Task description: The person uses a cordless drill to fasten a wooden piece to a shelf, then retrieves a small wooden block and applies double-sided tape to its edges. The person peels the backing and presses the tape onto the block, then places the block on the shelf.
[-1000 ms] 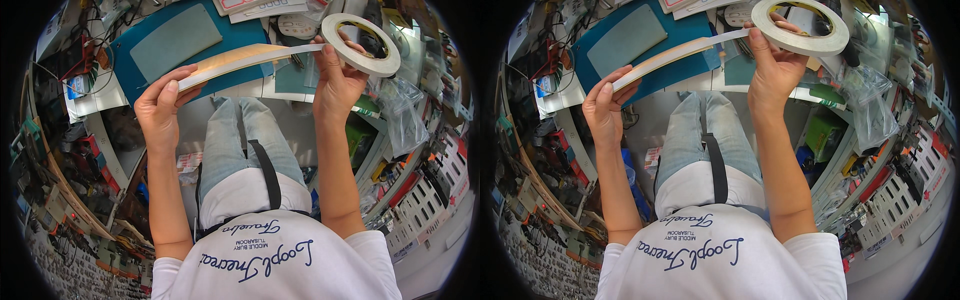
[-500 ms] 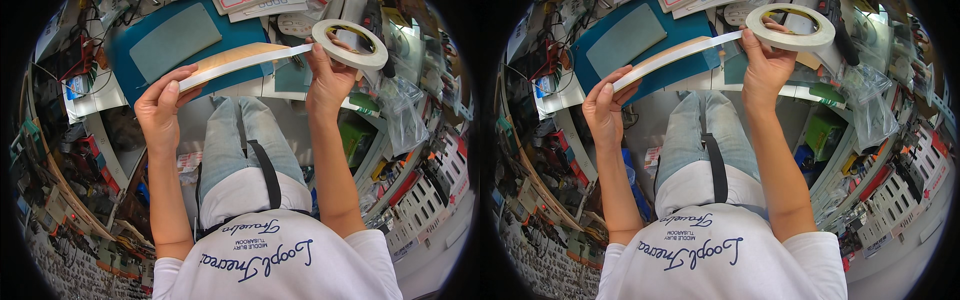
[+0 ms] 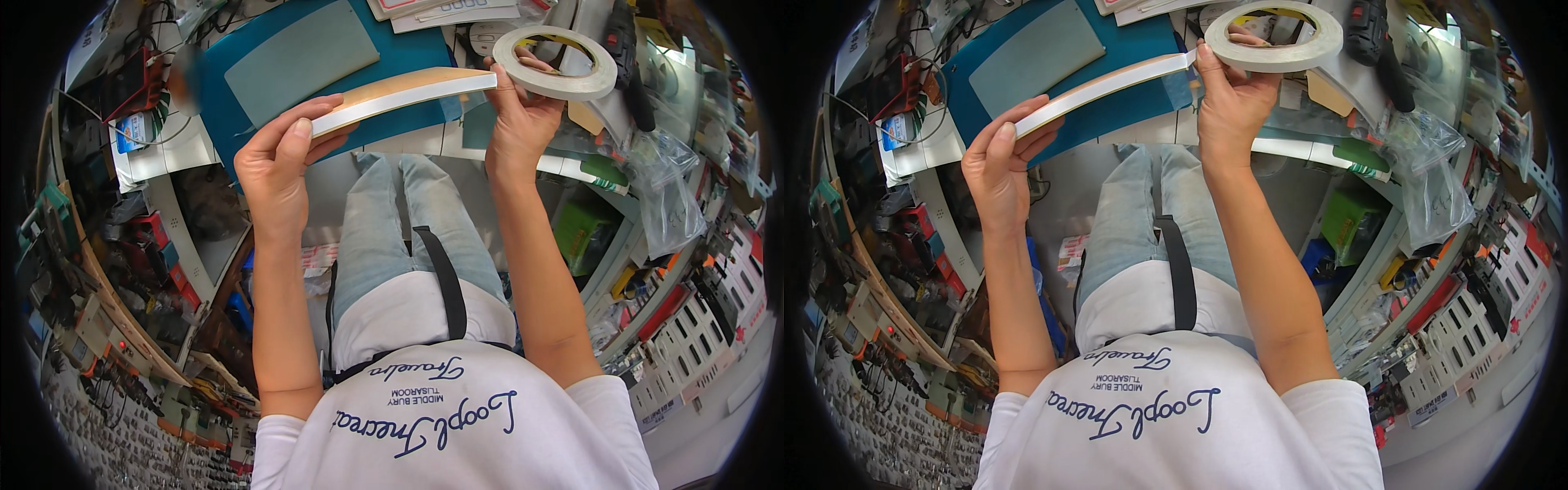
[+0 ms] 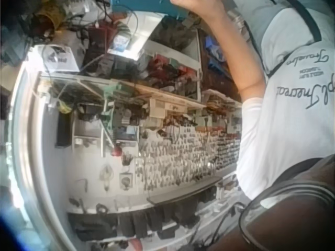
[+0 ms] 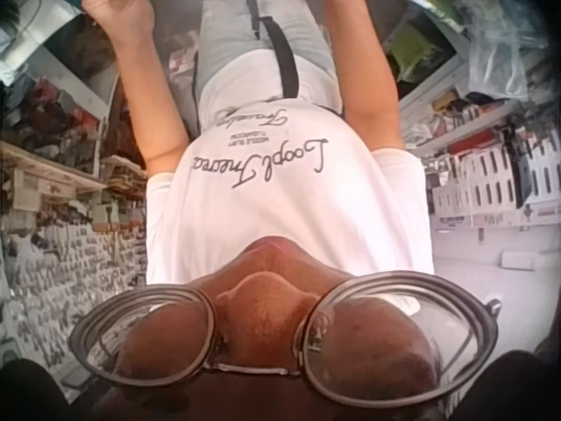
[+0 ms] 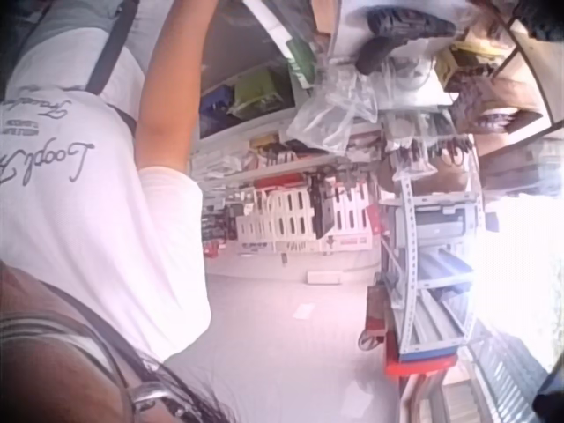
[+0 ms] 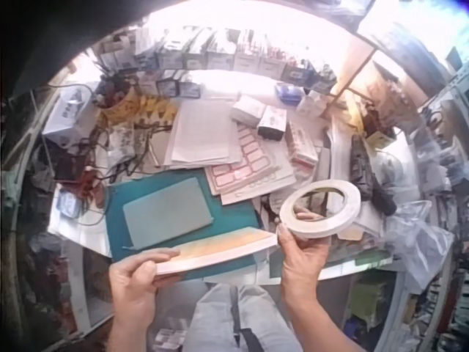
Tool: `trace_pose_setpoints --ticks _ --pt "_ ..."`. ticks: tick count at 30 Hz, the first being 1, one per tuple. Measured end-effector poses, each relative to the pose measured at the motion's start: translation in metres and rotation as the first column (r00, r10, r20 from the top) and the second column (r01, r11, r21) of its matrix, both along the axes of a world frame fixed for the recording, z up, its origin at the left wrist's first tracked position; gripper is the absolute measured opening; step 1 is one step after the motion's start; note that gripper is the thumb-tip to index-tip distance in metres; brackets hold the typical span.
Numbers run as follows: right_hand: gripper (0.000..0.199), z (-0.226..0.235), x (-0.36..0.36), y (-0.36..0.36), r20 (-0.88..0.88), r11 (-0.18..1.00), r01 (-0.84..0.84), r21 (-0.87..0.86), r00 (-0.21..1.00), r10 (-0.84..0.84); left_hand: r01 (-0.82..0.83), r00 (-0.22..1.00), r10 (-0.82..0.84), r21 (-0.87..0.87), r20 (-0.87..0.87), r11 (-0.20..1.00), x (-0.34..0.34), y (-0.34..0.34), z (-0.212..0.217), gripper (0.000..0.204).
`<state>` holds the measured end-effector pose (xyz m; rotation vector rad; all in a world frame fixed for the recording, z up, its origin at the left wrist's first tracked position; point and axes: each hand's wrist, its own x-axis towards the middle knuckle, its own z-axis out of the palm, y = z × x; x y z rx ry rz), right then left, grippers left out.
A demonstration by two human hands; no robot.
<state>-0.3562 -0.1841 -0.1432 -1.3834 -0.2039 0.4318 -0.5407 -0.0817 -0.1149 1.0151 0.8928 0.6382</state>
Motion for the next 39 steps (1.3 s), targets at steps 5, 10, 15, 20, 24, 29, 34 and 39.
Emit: trace_pose_setpoints --ticks 5,10,15,20,24,29,34,39 --pt "0.033 -0.005 -0.001 -0.002 0.008 0.998 -0.042 -0.052 0.999 0.043 -0.012 0.999 0.012 0.003 0.052 1.000 0.000 -0.001 -0.001 0.027" --pt "0.032 -0.004 -0.003 0.001 0.007 0.996 -0.059 -0.061 0.998 0.059 -0.011 0.999 0.011 -0.005 0.030 1.000 0.002 -0.001 0.002 0.026" --pt "0.034 -0.022 -0.007 0.000 0.076 0.995 -0.044 -0.085 0.996 0.051 -0.012 0.999 0.013 -0.004 0.038 1.000 0.001 -0.001 0.001 0.026" --pt "0.031 -0.011 -0.011 0.003 -0.079 0.998 -0.060 -0.019 0.995 0.059 -0.009 1.000 0.009 -0.009 0.001 1.000 0.000 -0.001 0.000 0.029" --pt "0.030 -0.013 -0.009 0.002 -0.090 0.995 -0.098 -0.022 0.991 0.095 0.011 1.000 -0.011 0.009 -0.012 1.000 -0.001 -0.001 0.001 0.028" --pt "0.032 -0.022 -0.005 0.002 -0.155 0.987 -0.136 0.089 0.977 0.149 0.033 0.999 -0.033 0.004 -0.022 0.999 -0.001 0.001 0.003 0.027" --pt "0.031 -0.023 -0.008 0.005 -0.198 0.987 -0.116 0.111 0.971 0.136 0.073 0.997 -0.073 -0.038 -0.021 0.997 0.002 0.007 0.010 0.023" --pt "0.033 -0.025 -0.008 0.005 -0.180 0.986 -0.084 0.141 0.978 0.109 0.057 0.997 -0.063 -0.135 -0.043 0.989 0.009 0.010 0.020 0.018"
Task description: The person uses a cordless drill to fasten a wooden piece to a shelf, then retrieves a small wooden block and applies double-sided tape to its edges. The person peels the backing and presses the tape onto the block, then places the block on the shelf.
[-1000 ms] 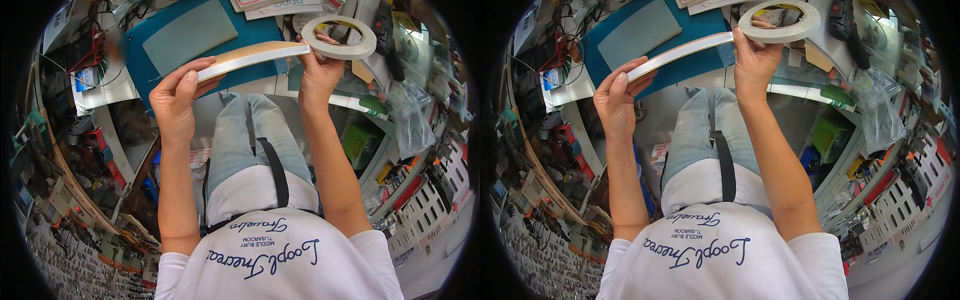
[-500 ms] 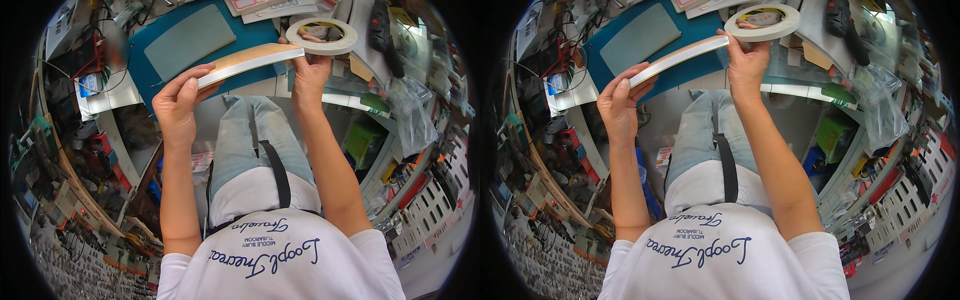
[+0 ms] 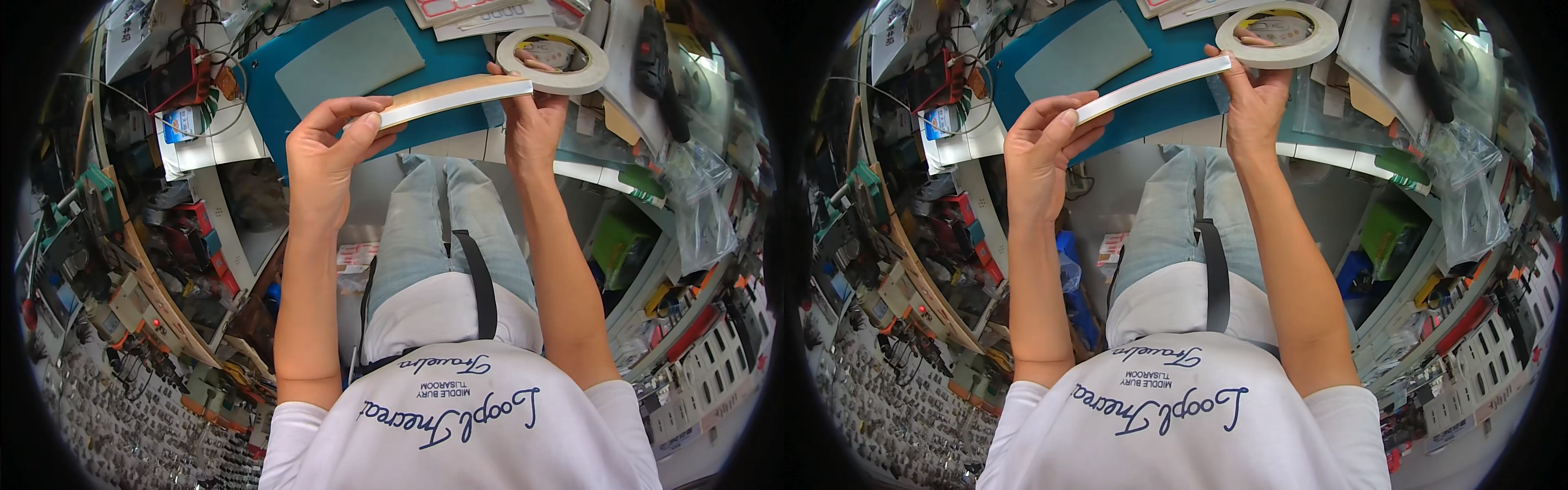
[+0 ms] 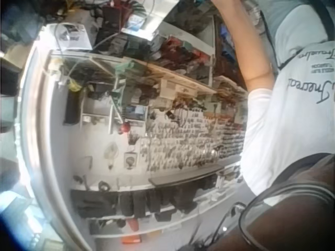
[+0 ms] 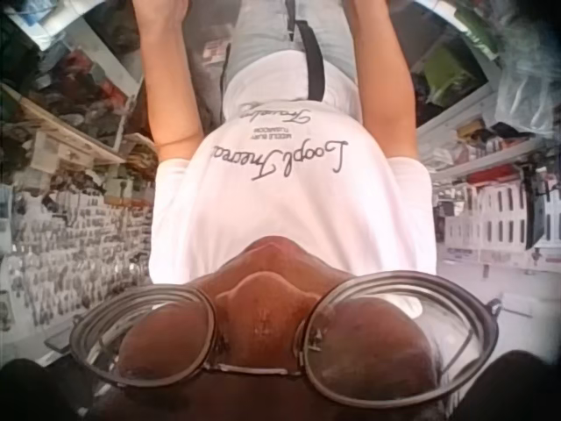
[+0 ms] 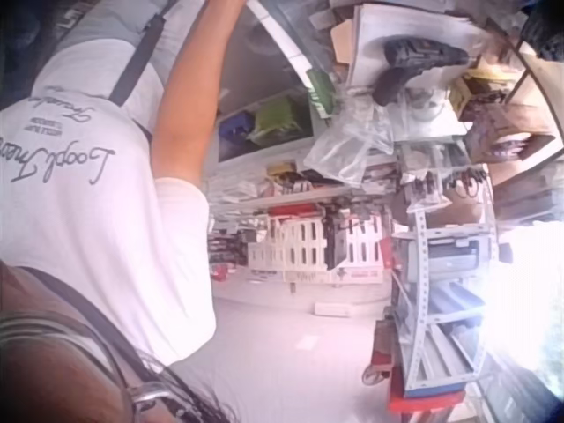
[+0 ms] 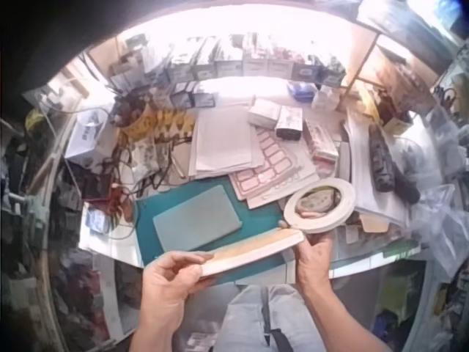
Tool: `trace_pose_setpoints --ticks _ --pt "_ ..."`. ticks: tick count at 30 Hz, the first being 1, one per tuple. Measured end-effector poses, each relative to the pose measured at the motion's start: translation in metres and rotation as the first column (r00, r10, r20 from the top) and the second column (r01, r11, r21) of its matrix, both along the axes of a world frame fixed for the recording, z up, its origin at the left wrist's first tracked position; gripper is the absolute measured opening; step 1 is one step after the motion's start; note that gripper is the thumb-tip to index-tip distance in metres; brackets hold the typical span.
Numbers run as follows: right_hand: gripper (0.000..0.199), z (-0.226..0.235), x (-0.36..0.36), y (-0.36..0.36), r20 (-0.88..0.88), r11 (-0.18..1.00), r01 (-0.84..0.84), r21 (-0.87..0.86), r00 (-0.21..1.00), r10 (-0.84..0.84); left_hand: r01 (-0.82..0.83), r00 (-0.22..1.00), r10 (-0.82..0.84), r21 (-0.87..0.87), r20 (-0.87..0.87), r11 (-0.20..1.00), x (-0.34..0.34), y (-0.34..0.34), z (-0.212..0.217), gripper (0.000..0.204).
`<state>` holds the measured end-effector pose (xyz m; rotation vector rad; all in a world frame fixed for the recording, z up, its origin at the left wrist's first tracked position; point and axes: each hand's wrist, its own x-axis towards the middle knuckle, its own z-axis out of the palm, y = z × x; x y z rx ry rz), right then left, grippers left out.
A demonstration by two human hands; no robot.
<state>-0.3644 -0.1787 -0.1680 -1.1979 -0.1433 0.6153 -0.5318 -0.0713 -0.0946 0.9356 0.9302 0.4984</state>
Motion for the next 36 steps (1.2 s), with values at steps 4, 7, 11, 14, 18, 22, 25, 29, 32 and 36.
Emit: trace_pose_setpoints --ticks 4,7,11,14,18,22,25,29,32,36 --pt "0.032 -0.001 0.001 0.000 -0.008 1.000 -0.020 -0.006 1.000 0.020 0.052 0.989 -0.048 0.031 -0.141 0.998 0.011 0.002 0.009 0.016" --pt "0.032 0.000 0.000 0.001 -0.012 1.000 -0.014 -0.004 1.000 0.014 0.119 0.950 -0.102 0.042 -0.295 0.992 0.018 0.006 0.017 0.018" --pt "0.032 0.003 -0.001 0.002 -0.014 1.000 -0.003 -0.002 1.000 0.003 0.185 0.896 -0.167 0.003 -0.411 0.983 0.023 0.010 0.022 0.023" --pt "0.032 0.004 -0.002 0.002 -0.016 1.000 0.003 0.008 1.000 -0.003 0.195 0.849 -0.191 -0.045 -0.492 0.980 0.029 0.010 0.028 0.026" --pt "0.031 0.004 -0.002 0.003 -0.017 0.999 0.008 0.032 1.000 -0.008 0.214 0.786 -0.217 -0.075 -0.579 0.974 0.040 0.010 0.038 0.030" --pt "0.034 0.000 -0.001 0.004 -0.002 1.000 0.004 0.012 1.000 -0.004 0.262 0.699 -0.273 -0.118 -0.662 0.958 0.048 0.011 0.044 0.036" --pt "0.032 -0.003 -0.002 0.004 0.018 0.999 0.040 0.025 0.999 -0.041 0.339 0.590 -0.331 -0.146 -0.736 0.929 0.055 0.013 0.050 0.042" --pt "0.032 -0.005 -0.002 0.004 0.026 1.000 0.005 -0.028 1.000 -0.005 0.418 0.449 -0.341 -0.144 -0.825 0.897 0.060 0.018 0.051 0.059" --pt "0.032 -0.004 -0.003 0.006 -0.022 0.999 0.047 0.027 0.999 -0.047 0.513 0.372 -0.309 -0.083 -0.875 0.854 0.067 0.018 0.052 0.067" --pt "0.032 -0.002 -0.002 0.005 0.023 0.998 0.046 -0.036 0.999 -0.045 0.569 0.440 -0.303 0.002 -0.845 0.822 0.085 0.009 0.056 0.055"
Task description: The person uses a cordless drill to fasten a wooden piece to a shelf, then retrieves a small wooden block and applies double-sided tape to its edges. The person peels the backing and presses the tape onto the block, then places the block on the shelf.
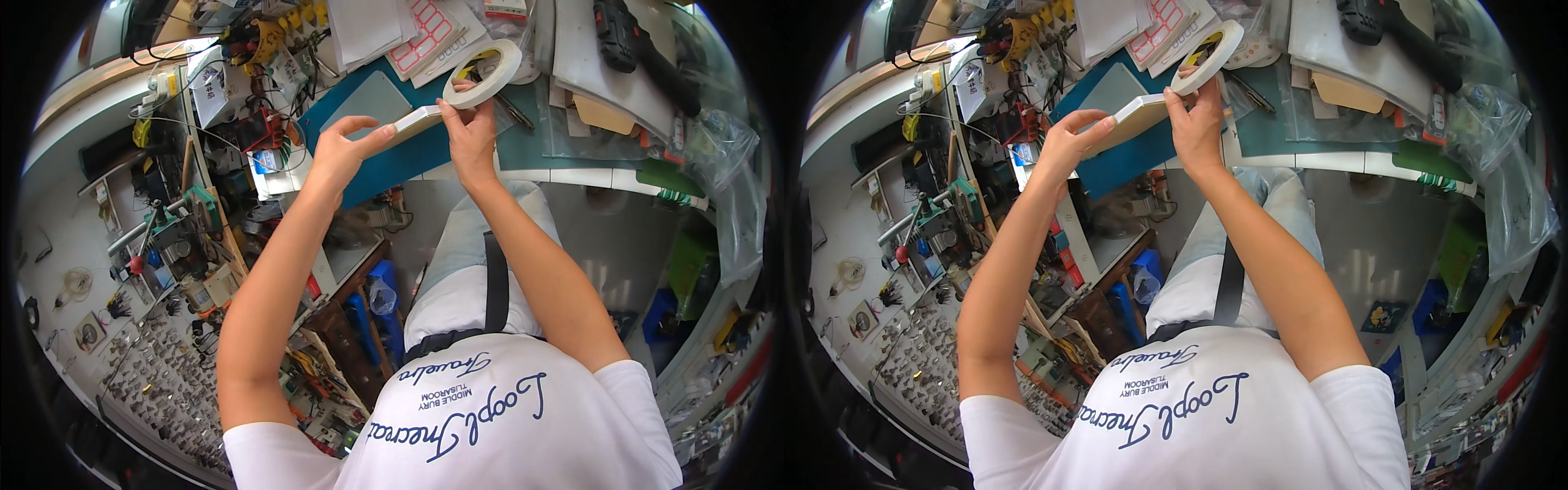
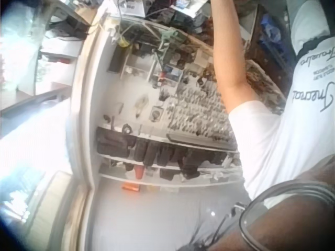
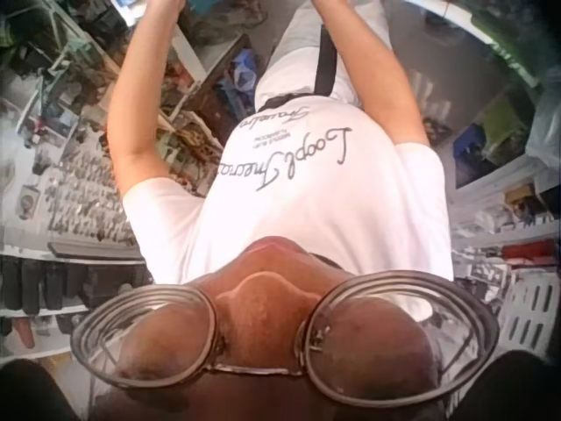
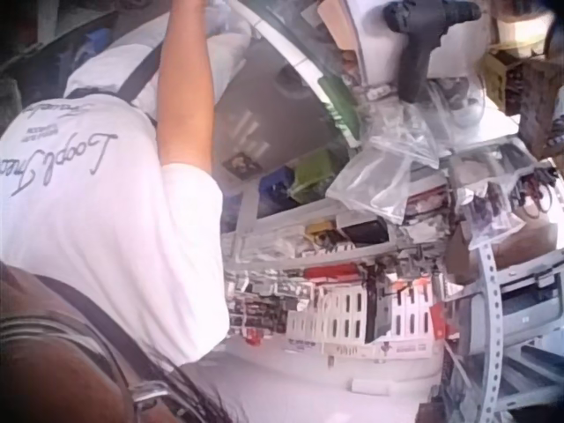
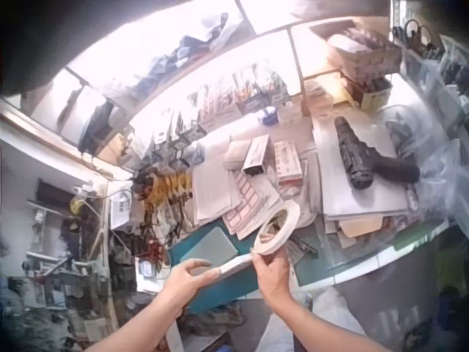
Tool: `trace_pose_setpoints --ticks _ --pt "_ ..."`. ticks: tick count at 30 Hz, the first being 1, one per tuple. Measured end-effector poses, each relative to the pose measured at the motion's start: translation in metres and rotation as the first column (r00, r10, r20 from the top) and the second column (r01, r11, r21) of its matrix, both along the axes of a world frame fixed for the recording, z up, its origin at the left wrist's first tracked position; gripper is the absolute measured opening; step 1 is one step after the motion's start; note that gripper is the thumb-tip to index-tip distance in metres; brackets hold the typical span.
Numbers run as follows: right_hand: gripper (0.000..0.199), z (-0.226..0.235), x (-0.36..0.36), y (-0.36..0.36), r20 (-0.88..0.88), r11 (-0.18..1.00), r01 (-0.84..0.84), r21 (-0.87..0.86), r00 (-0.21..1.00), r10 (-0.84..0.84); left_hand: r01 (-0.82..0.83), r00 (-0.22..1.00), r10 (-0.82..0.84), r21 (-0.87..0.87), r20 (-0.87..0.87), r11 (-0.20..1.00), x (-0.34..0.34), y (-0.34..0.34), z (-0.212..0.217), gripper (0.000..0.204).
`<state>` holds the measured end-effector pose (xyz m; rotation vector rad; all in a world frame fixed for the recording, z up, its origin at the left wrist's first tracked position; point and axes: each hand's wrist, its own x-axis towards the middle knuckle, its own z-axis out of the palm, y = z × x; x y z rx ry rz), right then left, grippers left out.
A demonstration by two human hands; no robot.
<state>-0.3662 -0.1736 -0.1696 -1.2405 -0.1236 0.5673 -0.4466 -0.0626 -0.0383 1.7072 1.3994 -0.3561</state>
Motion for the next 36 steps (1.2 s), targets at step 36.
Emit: trace_pose_setpoints --ticks 36 --pt "0.029 0.031 0.004 0.004 0.043 0.983 0.072 0.171 0.996 -0.081 -0.080 0.869 -0.150 0.433 0.471 0.898 -0.017 -0.045 -0.035 0.022"
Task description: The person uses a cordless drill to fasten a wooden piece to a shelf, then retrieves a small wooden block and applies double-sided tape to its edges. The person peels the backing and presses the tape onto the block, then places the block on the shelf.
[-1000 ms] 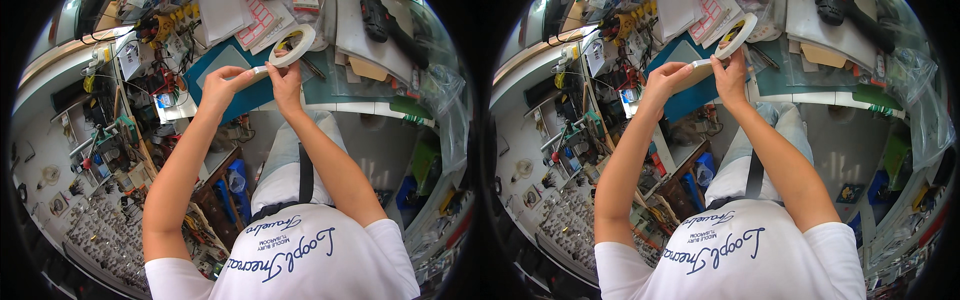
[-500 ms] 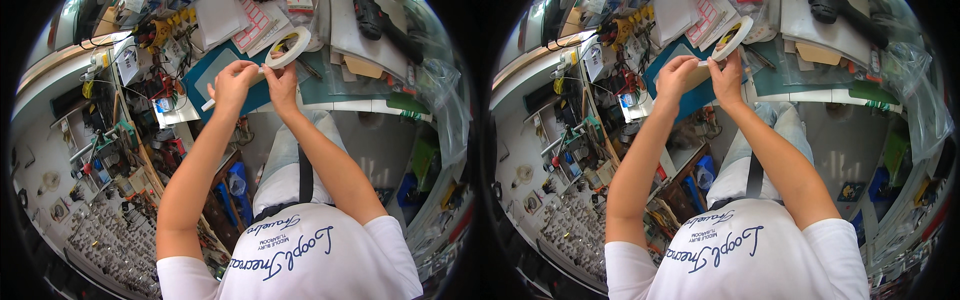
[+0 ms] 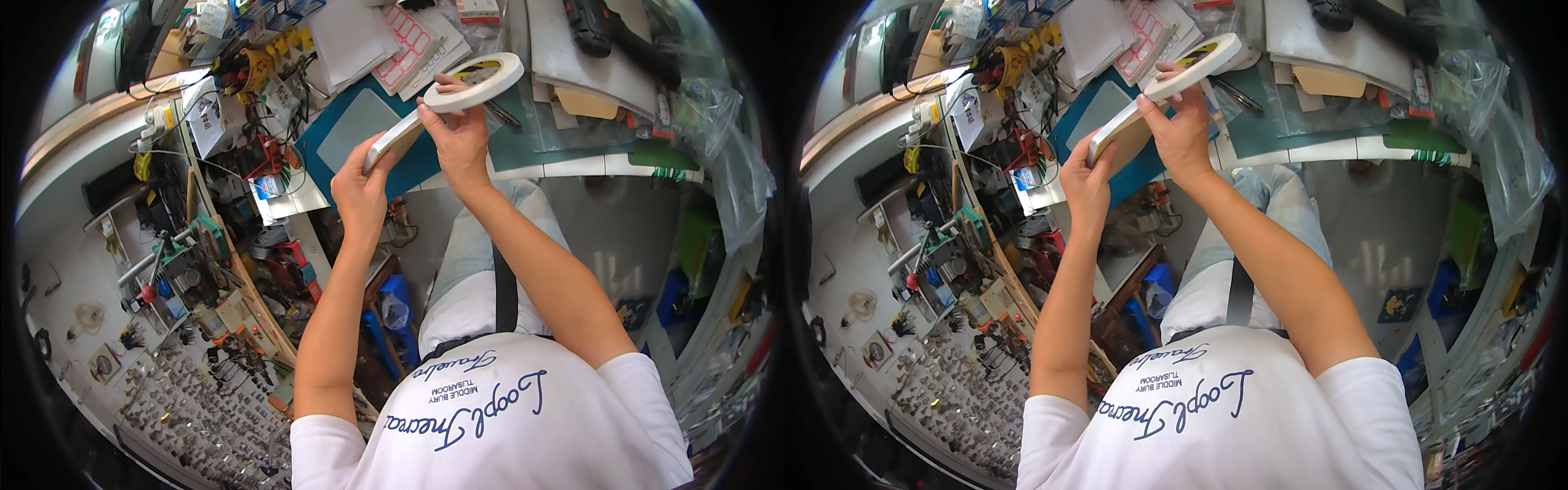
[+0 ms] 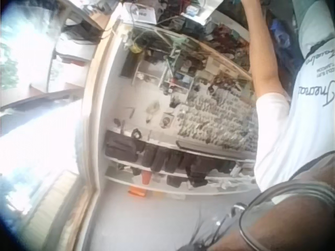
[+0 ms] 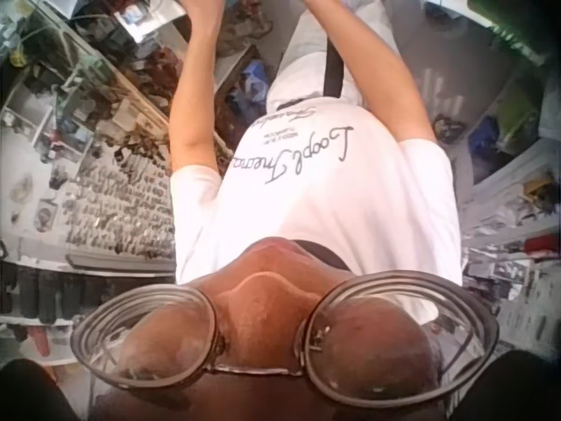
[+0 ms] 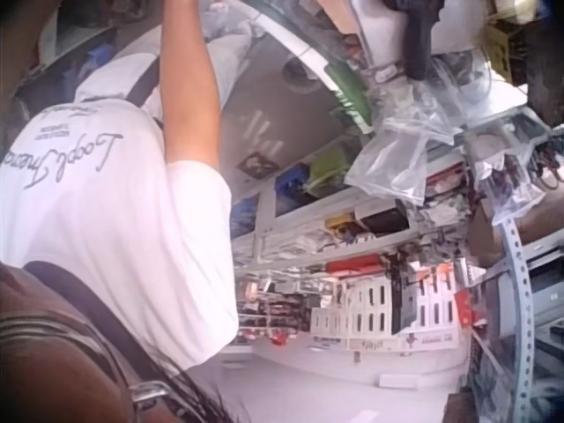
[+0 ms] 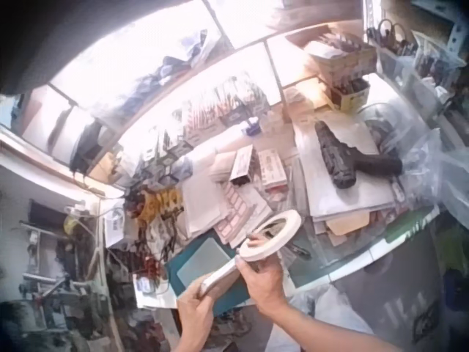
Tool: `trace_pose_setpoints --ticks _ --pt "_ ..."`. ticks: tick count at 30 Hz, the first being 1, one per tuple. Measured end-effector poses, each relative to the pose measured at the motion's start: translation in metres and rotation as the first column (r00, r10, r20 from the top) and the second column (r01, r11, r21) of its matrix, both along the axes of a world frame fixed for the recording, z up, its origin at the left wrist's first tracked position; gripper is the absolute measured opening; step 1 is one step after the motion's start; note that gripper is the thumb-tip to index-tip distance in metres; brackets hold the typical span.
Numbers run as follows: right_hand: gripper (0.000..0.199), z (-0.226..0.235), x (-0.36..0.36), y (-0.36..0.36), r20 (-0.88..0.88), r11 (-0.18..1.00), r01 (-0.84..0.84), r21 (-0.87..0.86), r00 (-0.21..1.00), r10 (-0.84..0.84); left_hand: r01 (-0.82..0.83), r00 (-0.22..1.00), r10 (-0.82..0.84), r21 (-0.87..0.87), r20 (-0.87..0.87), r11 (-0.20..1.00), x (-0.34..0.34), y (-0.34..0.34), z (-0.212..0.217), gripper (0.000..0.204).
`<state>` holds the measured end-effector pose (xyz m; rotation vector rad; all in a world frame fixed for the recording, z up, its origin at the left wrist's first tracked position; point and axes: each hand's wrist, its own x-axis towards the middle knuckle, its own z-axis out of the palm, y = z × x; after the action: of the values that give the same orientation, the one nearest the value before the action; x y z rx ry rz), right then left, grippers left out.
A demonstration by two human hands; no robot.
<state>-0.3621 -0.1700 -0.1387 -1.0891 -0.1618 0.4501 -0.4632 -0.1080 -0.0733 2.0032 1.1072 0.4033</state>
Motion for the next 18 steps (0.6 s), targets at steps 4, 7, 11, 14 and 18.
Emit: trace_pose_setpoints --ticks 4,7,11,14,18 --pt "0.029 0.024 -0.007 0.004 -0.038 0.993 -0.093 0.072 0.995 0.096 -0.088 0.957 0.136 -0.190 0.258 0.978 -0.009 -0.005 0.012 0.022" --pt "0.029 0.041 -0.008 0.005 0.135 0.992 -0.123 0.019 0.984 0.119 -0.062 0.878 0.161 -0.227 0.451 0.972 -0.020 -0.002 0.000 0.022" --pt "0.025 0.046 -0.011 0.012 0.453 0.978 -0.130 -0.166 0.870 0.192 -0.056 0.790 0.233 -0.312 0.567 0.949 -0.037 0.004 -0.025 0.023" --pt "0.025 0.050 -0.021 0.016 0.516 0.949 -0.210 -0.234 0.801 0.304 -0.082 0.729 0.296 -0.350 0.618 0.933 -0.056 0.003 -0.044 0.023" --pt "0.027 0.048 -0.035 0.018 0.668 0.907 -0.230 -0.353 0.616 0.417 -0.160 0.768 0.284 -0.257 0.575 0.953 -0.080 0.006 -0.057 0.023"
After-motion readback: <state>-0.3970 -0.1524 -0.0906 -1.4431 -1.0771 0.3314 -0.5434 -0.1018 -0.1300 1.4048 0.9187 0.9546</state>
